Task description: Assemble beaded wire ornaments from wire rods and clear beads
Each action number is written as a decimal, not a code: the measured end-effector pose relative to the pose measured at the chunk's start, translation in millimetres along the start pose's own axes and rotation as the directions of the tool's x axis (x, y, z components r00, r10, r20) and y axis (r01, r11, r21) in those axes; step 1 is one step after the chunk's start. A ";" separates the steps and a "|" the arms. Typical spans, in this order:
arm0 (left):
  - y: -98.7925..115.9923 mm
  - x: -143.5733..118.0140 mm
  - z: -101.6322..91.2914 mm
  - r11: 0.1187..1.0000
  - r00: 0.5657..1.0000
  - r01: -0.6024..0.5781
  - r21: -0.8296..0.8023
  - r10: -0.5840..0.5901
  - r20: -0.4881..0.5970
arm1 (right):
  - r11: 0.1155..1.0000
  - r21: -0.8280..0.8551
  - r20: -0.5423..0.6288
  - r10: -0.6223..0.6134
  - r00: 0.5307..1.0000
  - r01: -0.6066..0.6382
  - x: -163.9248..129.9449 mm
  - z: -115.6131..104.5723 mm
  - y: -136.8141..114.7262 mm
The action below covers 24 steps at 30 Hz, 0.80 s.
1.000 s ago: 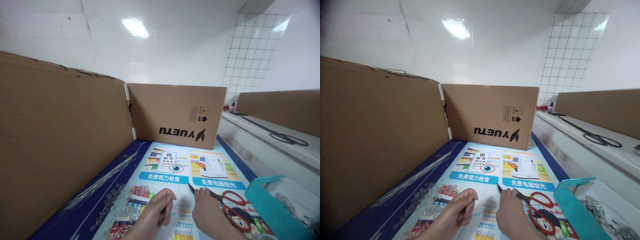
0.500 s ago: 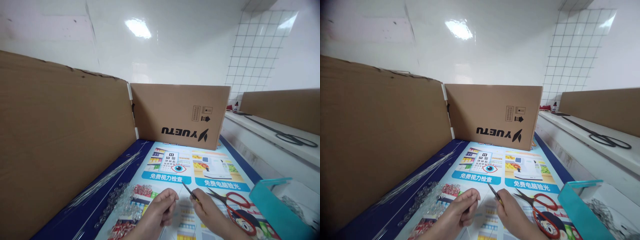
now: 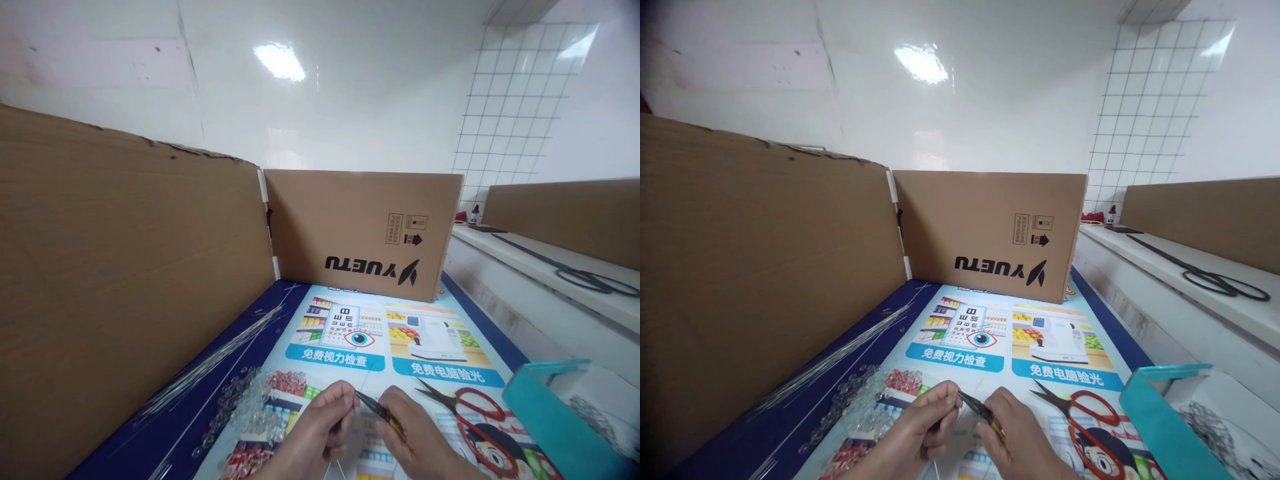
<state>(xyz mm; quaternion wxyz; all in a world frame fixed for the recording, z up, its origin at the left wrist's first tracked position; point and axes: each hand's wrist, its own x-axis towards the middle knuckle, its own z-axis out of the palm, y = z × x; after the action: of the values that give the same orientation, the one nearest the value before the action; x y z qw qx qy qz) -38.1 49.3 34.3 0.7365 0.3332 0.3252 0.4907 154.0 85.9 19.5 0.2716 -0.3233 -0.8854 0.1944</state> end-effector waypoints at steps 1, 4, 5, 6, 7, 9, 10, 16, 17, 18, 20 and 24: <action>0.2 0.0 0.0 1.000 1.000 0.002 -0.002 -0.002 0.001 | 1.000 -0.011 -0.005 -0.005 1.000 0.005 0.1 0.2 0.1; 1.3 -0.1 0.8 1.000 1.000 0.013 -0.002 -0.013 0.003 | 0.999 -0.042 -0.023 -0.023 0.999 0.022 0.5 0.4 0.9; 1.6 0.0 1.0 1.000 1.000 0.015 -0.005 -0.015 0.003 | 0.998 -0.050 -0.025 -0.025 0.999 0.024 0.5 0.5 1.3; 1.7 0.1 1.2 1.000 1.000 0.016 -0.011 -0.016 0.004 | 0.998 -0.058 -0.023 -0.025 0.999 0.024 0.5 0.6 1.7; 1.6 0.3 1.1 1.000 1.000 0.014 -0.020 -0.014 0.008 | 0.998 -0.066 -0.022 -0.023 0.999 0.022 0.4 0.7 2.1; 1.0 0.8 0.6 0.999 1.000 0.018 -0.041 -0.017 0.022 | 0.996 -0.083 -0.019 -0.022 1.000 0.020 0.1 1.0 2.5; 0.6 1.1 0.3 0.998 0.999 0.023 -0.050 -0.021 0.029 | 0.996 -0.090 -0.019 -0.024 1.000 0.022 -0.1 1.2 2.5; -0.3 1.2 1.6 0.994 0.998 0.053 -0.096 -0.049 0.046 | 0.979 -0.200 -0.040 -0.048 0.998 0.039 -1.1 1.8 1.9; -0.3 0.9 2.6 0.993 0.998 0.059 -0.103 -0.056 0.035 | 0.970 -0.241 -0.051 -0.055 0.997 0.041 -1.2 1.9 1.8; -0.5 0.7 3.9 0.991 0.998 0.067 -0.113 -0.065 0.022 | 0.957 -0.287 -0.062 -0.062 0.996 0.042 -1.2 1.8 1.7; -1.1 0.3 6.8 0.986 0.996 0.083 -0.142 -0.085 -0.003 | 0.921 -0.387 -0.073 -0.089 0.993 0.055 -0.9 1.2 1.3; -2.4 -1.3 13.5 0.967 0.990 0.118 -0.227 -0.131 -0.044 | 0.792 -0.600 -0.066 -0.190 0.979 0.113 0.2 -3.7 -0.3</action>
<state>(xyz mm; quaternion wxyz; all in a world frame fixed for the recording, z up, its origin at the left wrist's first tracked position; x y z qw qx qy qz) -26.4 45.0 40.2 0.7887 0.2126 0.3098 0.4866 156.0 86.5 22.6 0.2260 -0.3310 -0.9062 -0.1345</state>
